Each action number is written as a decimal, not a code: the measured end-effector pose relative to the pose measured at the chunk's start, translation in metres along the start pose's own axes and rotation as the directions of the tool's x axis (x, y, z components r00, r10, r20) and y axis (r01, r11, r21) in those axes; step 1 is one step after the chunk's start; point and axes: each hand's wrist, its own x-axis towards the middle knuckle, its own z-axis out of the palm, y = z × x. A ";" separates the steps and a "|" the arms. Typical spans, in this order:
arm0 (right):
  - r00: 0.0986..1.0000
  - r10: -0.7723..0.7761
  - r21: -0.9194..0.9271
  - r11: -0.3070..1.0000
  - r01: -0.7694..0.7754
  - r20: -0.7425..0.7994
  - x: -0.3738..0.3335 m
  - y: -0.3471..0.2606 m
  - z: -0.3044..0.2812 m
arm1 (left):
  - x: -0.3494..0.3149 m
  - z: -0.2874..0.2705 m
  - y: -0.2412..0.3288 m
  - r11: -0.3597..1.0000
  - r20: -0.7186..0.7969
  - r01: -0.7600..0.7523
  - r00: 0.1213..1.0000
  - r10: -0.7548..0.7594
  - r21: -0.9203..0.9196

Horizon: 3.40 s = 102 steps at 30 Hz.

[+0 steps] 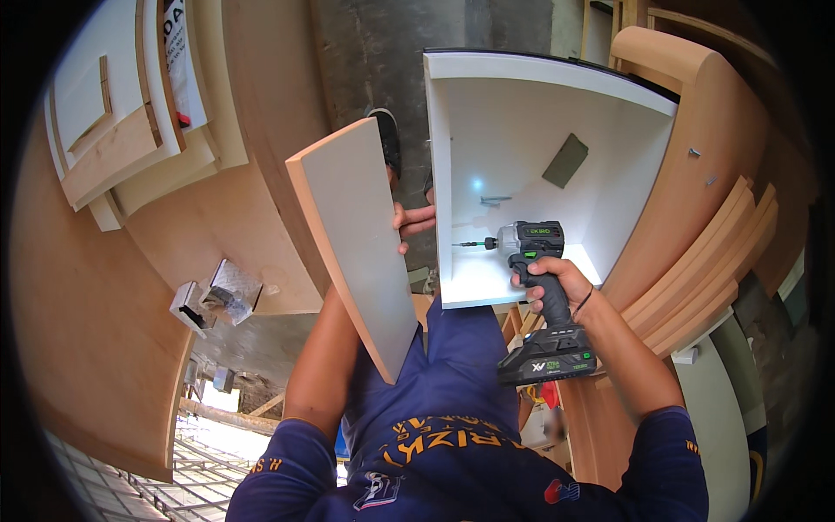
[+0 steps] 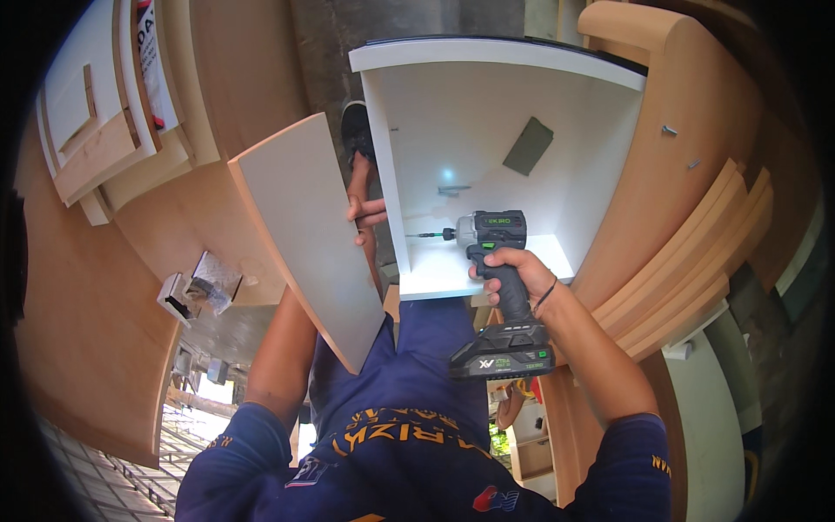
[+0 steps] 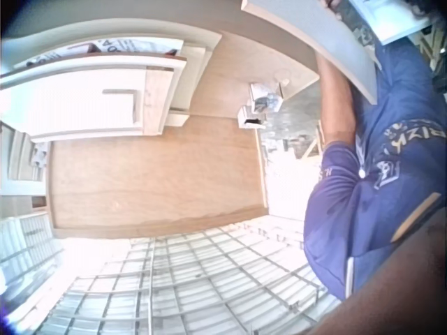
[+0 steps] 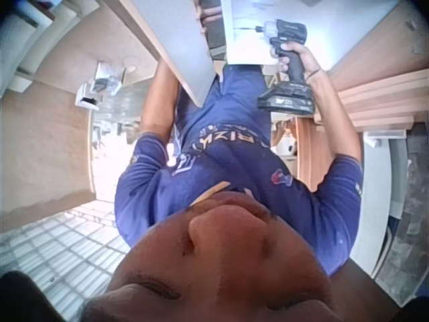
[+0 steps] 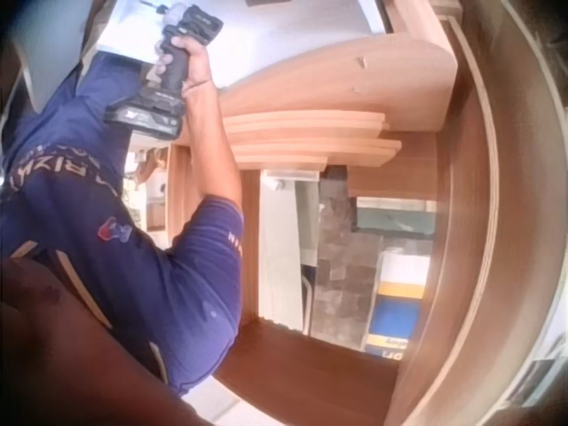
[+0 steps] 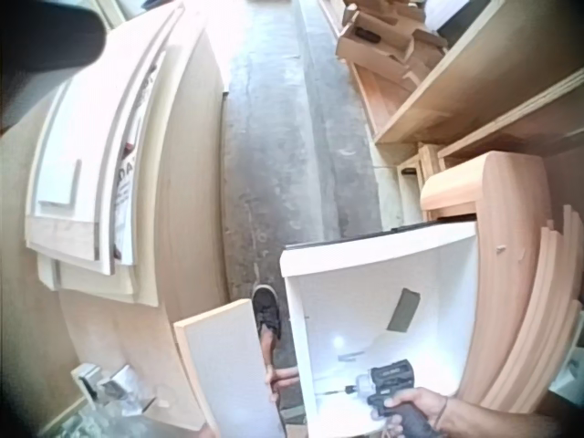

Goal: The person uses a power drill to secure screws inside a drawer, rearranges several wooden panels, and uses a piece of sandpaper to smooth the edges of a narrow wooden component.

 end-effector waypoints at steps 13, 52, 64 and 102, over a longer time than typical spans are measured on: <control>0.999 0.052 0.021 0.998 -0.052 0.002 0.002 -0.004 0.002 | 0.004 0.008 0.005 0.987 0.046 -0.110 0.992 0.116 -0.119; 0.993 0.118 0.018 0.993 -0.118 0.011 0.007 -0.012 0.004 | 0.012 -0.018 -0.005 0.926 0.229 0.118 0.973 -0.035 -0.358; 0.996 0.084 -0.028 0.996 -0.084 0.003 0.007 -0.010 0.005 | 0.010 -0.016 -0.008 0.957 0.235 0.046 0.972 0.024 -0.285; -0.276 -0.952 -0.975 0.076 0.210 -0.133 -0.256 0.107 -0.088 | -0.053 0.045 0.080 0.906 -0.051 -0.325 0.945 0.323 -0.272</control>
